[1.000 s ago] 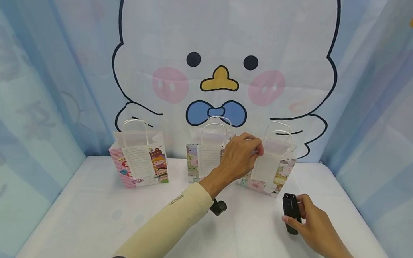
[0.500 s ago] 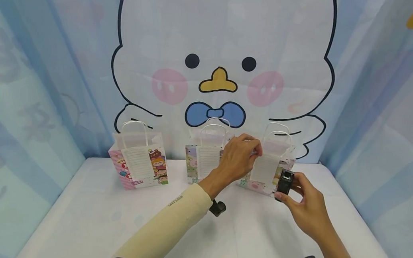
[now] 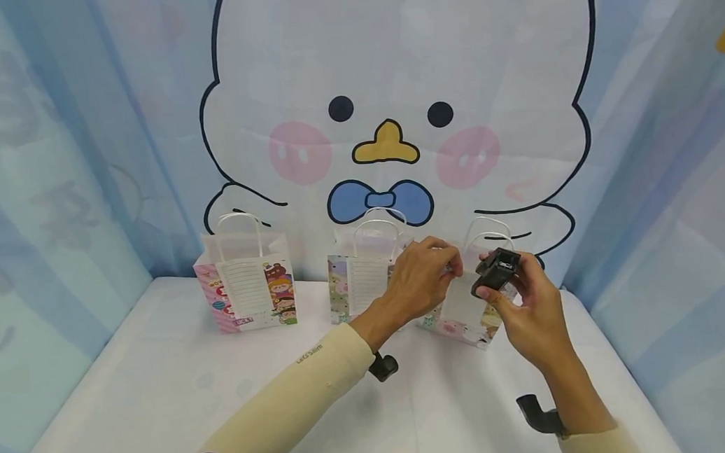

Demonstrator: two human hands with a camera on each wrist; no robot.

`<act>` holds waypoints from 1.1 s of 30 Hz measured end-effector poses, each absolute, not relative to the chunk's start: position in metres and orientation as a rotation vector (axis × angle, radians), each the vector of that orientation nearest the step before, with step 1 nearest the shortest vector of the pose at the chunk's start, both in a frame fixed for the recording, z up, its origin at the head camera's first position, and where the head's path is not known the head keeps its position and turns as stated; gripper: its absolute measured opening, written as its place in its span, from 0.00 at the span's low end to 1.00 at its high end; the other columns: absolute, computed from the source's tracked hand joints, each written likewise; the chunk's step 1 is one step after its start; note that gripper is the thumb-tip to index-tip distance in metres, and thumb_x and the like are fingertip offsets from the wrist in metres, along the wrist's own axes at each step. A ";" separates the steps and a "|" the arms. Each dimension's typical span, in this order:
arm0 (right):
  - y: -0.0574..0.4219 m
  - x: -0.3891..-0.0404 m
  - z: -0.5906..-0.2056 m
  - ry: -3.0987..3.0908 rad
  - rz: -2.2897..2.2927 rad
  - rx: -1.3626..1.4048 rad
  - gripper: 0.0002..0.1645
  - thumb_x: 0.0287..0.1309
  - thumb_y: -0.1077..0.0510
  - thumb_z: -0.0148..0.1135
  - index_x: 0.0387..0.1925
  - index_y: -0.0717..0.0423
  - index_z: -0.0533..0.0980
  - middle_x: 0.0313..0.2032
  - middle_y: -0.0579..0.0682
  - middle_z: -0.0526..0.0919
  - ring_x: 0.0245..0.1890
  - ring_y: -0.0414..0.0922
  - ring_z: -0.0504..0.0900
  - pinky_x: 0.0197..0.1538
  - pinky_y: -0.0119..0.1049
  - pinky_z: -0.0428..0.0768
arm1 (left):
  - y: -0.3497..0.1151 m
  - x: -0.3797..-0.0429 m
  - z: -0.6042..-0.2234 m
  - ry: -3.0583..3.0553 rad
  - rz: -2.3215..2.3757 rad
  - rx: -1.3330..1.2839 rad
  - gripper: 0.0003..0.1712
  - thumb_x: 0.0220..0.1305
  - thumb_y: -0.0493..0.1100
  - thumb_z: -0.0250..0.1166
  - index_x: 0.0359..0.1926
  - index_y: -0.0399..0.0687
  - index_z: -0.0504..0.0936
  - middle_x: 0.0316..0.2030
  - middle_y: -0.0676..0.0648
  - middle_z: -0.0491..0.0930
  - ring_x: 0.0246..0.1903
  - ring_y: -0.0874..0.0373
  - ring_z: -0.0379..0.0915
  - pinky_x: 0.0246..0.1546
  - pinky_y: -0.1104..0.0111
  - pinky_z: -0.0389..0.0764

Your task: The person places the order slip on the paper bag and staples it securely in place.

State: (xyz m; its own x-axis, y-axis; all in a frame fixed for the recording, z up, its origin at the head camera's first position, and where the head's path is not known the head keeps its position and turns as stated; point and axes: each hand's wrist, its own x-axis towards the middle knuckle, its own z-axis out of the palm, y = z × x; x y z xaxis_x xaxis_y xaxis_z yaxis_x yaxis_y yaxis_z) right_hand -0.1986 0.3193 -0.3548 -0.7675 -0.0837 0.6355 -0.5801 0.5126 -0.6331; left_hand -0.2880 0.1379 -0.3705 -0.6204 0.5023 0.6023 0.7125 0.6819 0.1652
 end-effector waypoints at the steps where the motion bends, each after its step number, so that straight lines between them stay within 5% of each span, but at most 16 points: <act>1: 0.319 -0.202 -0.355 -2.219 1.211 0.539 0.35 0.56 0.82 0.68 0.64 0.72 0.70 0.60 0.42 0.84 0.62 0.34 0.82 0.69 0.19 0.72 | 0.138 -0.288 -0.371 -2.372 -0.534 -0.935 0.04 0.71 0.43 0.71 0.41 0.61 0.86 0.42 0.62 0.91 0.57 0.64 0.80 0.50 0.75 0.76; 11: 0.318 -0.217 -0.357 -2.311 1.144 0.486 0.35 0.59 0.75 0.70 0.66 0.67 0.70 0.62 0.63 0.82 0.63 0.24 0.77 0.66 0.14 0.70 | 0.139 -0.287 -0.371 -2.378 -0.522 -0.944 0.03 0.72 0.44 0.71 0.42 0.61 0.87 0.42 0.63 0.91 0.58 0.65 0.80 0.50 0.75 0.76; 33: 0.299 -0.216 -0.364 -2.268 1.092 0.206 0.32 0.61 0.67 0.74 0.65 0.63 0.73 0.55 0.60 0.87 0.53 0.21 0.78 0.56 0.13 0.75 | 0.138 -0.289 -0.371 -2.347 -0.489 -0.942 0.03 0.71 0.44 0.71 0.42 0.61 0.87 0.42 0.63 0.91 0.58 0.65 0.80 0.48 0.74 0.77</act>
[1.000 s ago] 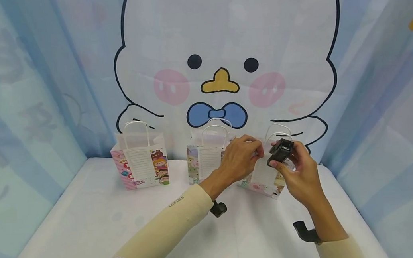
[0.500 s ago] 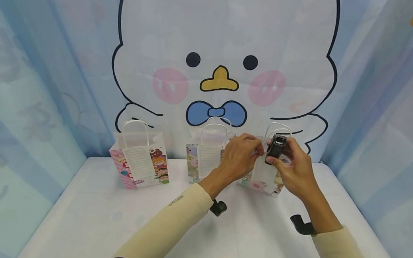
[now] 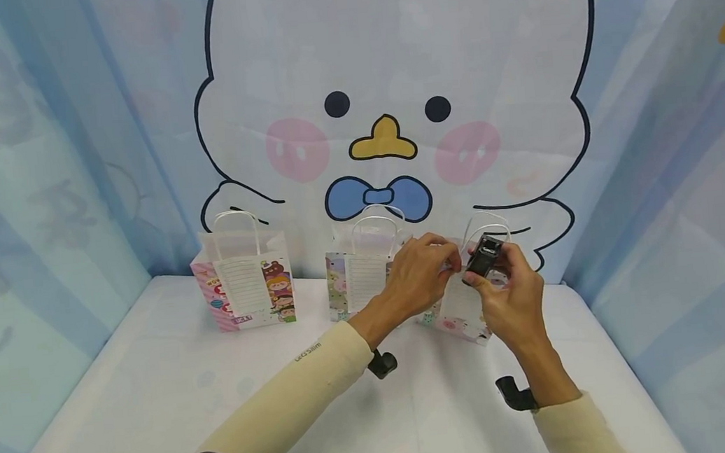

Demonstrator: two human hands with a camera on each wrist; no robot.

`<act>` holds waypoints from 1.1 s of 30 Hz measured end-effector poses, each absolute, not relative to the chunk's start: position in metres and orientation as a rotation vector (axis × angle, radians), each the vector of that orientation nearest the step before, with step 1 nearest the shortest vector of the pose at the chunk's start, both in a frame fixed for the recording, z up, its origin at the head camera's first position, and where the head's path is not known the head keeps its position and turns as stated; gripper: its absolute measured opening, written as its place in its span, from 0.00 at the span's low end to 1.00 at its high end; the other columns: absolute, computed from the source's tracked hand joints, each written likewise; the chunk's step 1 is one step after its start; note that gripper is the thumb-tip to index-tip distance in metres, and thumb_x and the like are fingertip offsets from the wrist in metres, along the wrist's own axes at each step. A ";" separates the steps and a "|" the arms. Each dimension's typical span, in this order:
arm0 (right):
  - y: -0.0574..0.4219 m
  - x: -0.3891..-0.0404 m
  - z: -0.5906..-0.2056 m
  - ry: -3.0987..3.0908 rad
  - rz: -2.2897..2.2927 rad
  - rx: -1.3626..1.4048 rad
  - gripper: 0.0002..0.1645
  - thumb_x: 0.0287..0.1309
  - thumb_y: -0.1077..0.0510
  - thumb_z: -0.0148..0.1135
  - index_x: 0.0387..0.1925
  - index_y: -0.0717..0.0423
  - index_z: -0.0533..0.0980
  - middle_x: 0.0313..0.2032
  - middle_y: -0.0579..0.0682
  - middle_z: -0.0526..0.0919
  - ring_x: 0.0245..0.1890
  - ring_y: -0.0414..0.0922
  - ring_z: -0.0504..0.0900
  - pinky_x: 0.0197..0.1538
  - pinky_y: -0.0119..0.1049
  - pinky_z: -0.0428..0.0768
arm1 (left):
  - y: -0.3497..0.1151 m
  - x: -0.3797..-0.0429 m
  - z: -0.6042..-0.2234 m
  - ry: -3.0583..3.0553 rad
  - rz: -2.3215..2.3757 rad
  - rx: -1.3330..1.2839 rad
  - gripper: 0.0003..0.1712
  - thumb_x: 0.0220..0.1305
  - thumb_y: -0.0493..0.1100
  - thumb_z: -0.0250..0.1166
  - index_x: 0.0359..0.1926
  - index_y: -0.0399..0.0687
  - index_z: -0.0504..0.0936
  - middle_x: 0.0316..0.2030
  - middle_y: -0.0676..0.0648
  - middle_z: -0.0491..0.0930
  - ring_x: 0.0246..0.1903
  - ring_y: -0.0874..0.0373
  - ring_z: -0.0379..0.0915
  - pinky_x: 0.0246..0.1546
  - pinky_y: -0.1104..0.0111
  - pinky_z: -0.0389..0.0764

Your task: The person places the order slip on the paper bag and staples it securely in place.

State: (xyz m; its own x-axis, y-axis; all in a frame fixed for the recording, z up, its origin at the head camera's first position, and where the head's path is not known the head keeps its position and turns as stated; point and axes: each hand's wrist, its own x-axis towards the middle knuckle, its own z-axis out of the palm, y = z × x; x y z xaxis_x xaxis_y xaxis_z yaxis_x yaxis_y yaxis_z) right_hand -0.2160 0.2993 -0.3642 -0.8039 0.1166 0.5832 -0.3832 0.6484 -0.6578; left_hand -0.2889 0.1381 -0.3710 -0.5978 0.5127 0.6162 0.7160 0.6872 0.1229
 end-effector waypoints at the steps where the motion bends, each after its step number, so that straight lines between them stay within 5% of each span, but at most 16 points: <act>1: 0.298 -0.216 -0.364 -2.263 1.089 0.193 0.31 0.61 0.67 0.75 0.64 0.63 0.74 0.55 0.60 0.87 0.52 0.21 0.78 0.55 0.13 0.75 | 0.138 -0.289 -0.371 -2.348 -0.490 -0.942 0.03 0.71 0.44 0.71 0.42 0.61 0.87 0.42 0.63 0.91 0.58 0.65 0.80 0.49 0.74 0.77; 6: 0.300 -0.218 -0.363 -2.252 1.087 0.198 0.30 0.60 0.67 0.75 0.63 0.64 0.74 0.54 0.59 0.89 0.49 0.21 0.80 0.54 0.14 0.76 | 0.138 -0.290 -0.372 -2.346 -0.494 -0.941 0.03 0.71 0.44 0.71 0.42 0.61 0.87 0.42 0.63 0.91 0.58 0.64 0.80 0.49 0.74 0.77; 12: 0.315 -0.218 -0.362 -2.222 1.298 0.335 0.34 0.63 0.72 0.69 0.69 0.65 0.69 0.61 0.53 0.84 0.58 0.29 0.82 0.63 0.17 0.75 | 0.138 -0.290 -0.374 -2.357 -0.499 -0.941 0.03 0.71 0.44 0.71 0.42 0.61 0.87 0.42 0.62 0.91 0.57 0.64 0.80 0.50 0.74 0.77; 19: 0.332 -0.196 -0.357 -1.969 1.618 0.162 0.34 0.63 0.76 0.66 0.69 0.62 0.71 0.60 0.47 0.86 0.59 0.37 0.85 0.61 0.18 0.78 | 0.139 -0.288 -0.374 -2.367 -0.522 -0.958 0.04 0.72 0.42 0.70 0.42 0.61 0.87 0.41 0.62 0.91 0.59 0.64 0.80 0.50 0.73 0.77; 25: 0.353 -0.172 -0.368 -2.211 1.232 0.109 0.37 0.62 0.74 0.70 0.71 0.59 0.71 0.59 0.34 0.84 0.57 0.28 0.82 0.63 0.14 0.73 | 0.139 -0.289 -0.373 -2.368 -0.512 -0.947 0.04 0.72 0.43 0.70 0.42 0.61 0.87 0.42 0.62 0.91 0.59 0.64 0.80 0.51 0.73 0.78; 28: 0.363 -0.161 -0.380 -2.365 1.029 0.080 0.37 0.64 0.66 0.73 0.72 0.57 0.71 0.60 0.39 0.84 0.54 0.21 0.77 0.60 0.10 0.70 | 0.139 -0.288 -0.372 -2.368 -0.511 -0.946 0.04 0.73 0.43 0.70 0.42 0.61 0.87 0.42 0.62 0.91 0.59 0.64 0.80 0.50 0.73 0.77; 31: 0.371 -0.150 -0.393 -2.501 0.877 0.009 0.39 0.63 0.58 0.76 0.72 0.58 0.72 0.59 0.57 0.85 0.54 0.30 0.80 0.68 0.37 0.79 | 0.139 -0.288 -0.371 -2.367 -0.507 -0.948 0.04 0.73 0.43 0.69 0.42 0.61 0.86 0.42 0.62 0.91 0.59 0.64 0.80 0.50 0.73 0.77; 33: 0.375 -0.144 -0.402 -2.599 0.771 -0.045 0.43 0.61 0.53 0.79 0.73 0.59 0.70 0.58 0.66 0.84 0.55 0.44 0.83 0.63 0.58 0.81 | 0.139 -0.288 -0.371 -2.368 -0.505 -0.946 0.04 0.74 0.43 0.68 0.42 0.61 0.86 0.42 0.62 0.91 0.59 0.64 0.80 0.50 0.74 0.77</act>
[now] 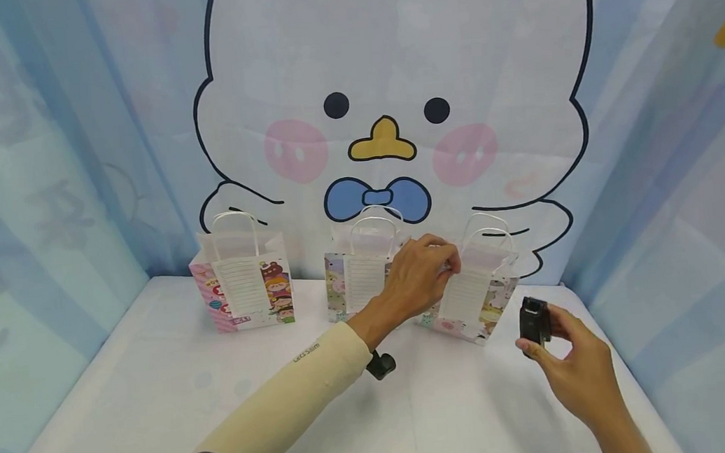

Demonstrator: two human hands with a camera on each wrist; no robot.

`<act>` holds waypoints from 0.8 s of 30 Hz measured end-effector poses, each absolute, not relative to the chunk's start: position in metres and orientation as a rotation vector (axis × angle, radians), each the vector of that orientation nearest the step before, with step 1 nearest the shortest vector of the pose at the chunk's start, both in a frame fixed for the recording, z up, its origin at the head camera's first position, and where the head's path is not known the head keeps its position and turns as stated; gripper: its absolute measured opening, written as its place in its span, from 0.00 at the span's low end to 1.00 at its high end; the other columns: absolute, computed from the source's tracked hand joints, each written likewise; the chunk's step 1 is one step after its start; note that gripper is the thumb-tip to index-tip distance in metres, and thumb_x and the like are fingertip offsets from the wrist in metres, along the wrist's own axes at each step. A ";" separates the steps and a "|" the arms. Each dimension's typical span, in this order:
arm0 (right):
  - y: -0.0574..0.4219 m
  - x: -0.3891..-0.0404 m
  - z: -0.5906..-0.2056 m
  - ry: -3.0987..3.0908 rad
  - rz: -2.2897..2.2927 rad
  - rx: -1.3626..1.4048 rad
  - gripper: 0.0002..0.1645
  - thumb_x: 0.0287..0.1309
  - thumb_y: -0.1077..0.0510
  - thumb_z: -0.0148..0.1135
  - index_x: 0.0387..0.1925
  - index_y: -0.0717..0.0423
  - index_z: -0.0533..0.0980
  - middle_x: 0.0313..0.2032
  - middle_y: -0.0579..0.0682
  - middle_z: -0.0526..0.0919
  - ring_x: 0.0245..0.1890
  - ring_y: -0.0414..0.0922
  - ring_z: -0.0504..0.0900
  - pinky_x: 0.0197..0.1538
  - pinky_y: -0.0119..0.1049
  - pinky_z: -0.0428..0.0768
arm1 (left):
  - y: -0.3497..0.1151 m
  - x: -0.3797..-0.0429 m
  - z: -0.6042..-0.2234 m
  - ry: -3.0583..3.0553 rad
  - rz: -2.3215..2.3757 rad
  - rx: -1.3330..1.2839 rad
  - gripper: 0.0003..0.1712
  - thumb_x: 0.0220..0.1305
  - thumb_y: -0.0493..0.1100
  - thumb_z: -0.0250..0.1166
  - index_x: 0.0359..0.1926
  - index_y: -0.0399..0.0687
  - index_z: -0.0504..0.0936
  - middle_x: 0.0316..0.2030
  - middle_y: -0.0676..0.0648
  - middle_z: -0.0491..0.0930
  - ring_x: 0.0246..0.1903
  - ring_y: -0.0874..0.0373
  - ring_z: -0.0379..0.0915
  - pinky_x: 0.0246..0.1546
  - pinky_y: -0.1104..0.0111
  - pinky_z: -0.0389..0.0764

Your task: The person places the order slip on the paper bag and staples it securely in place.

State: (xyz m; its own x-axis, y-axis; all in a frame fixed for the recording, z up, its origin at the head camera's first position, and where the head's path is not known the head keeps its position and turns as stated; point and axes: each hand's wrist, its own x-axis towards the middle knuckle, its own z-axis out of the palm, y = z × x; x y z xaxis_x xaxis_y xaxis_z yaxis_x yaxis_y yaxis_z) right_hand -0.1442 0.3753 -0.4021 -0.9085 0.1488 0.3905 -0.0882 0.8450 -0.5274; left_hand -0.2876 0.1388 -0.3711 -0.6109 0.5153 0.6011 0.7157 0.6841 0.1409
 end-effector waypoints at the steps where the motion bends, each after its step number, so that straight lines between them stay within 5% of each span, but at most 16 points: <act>1: 0.377 -0.142 -0.407 -2.645 0.729 -0.057 0.45 0.60 0.52 0.79 0.74 0.61 0.70 0.58 0.69 0.83 0.55 0.52 0.83 0.58 0.67 0.80 | 0.139 -0.288 -0.371 -2.369 -0.505 -0.946 0.04 0.74 0.43 0.68 0.42 0.61 0.86 0.42 0.62 0.91 0.59 0.64 0.80 0.50 0.74 0.77; 4: 0.382 -0.137 -0.420 -2.792 0.620 -0.070 0.51 0.56 0.52 0.82 0.75 0.63 0.68 0.59 0.74 0.80 0.53 0.70 0.81 0.51 0.74 0.80 | 0.139 -0.288 -0.371 -2.367 -0.506 -0.945 0.04 0.74 0.44 0.68 0.42 0.61 0.86 0.42 0.62 0.91 0.59 0.64 0.80 0.51 0.73 0.78; 14: 0.398 -0.134 -0.456 -3.151 0.401 -0.043 0.54 0.49 0.43 0.83 0.72 0.63 0.72 0.53 0.69 0.83 0.48 0.62 0.83 0.48 0.64 0.82 | 0.140 -0.288 -0.374 -2.350 -0.537 -0.963 0.04 0.72 0.43 0.70 0.44 0.60 0.86 0.46 0.59 0.91 0.59 0.61 0.80 0.55 0.71 0.79; 24: 0.407 -0.132 -0.472 -3.333 0.316 -0.216 0.58 0.42 0.36 0.84 0.68 0.66 0.75 0.56 0.75 0.80 0.54 0.71 0.79 0.54 0.70 0.79 | 0.144 -0.285 -0.374 -2.316 -0.456 -0.955 0.07 0.71 0.46 0.71 0.47 0.62 0.85 0.49 0.60 0.90 0.63 0.60 0.77 0.62 0.69 0.78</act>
State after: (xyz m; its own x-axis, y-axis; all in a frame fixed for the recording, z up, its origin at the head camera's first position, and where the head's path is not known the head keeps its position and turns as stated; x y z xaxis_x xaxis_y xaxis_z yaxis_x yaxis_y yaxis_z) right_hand -0.1320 0.4070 -0.4715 -0.9691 0.1066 -0.2224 0.1464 0.9743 -0.1712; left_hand -0.2851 0.1435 -0.3735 -0.5708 0.5230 0.6330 0.7238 0.6844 0.0871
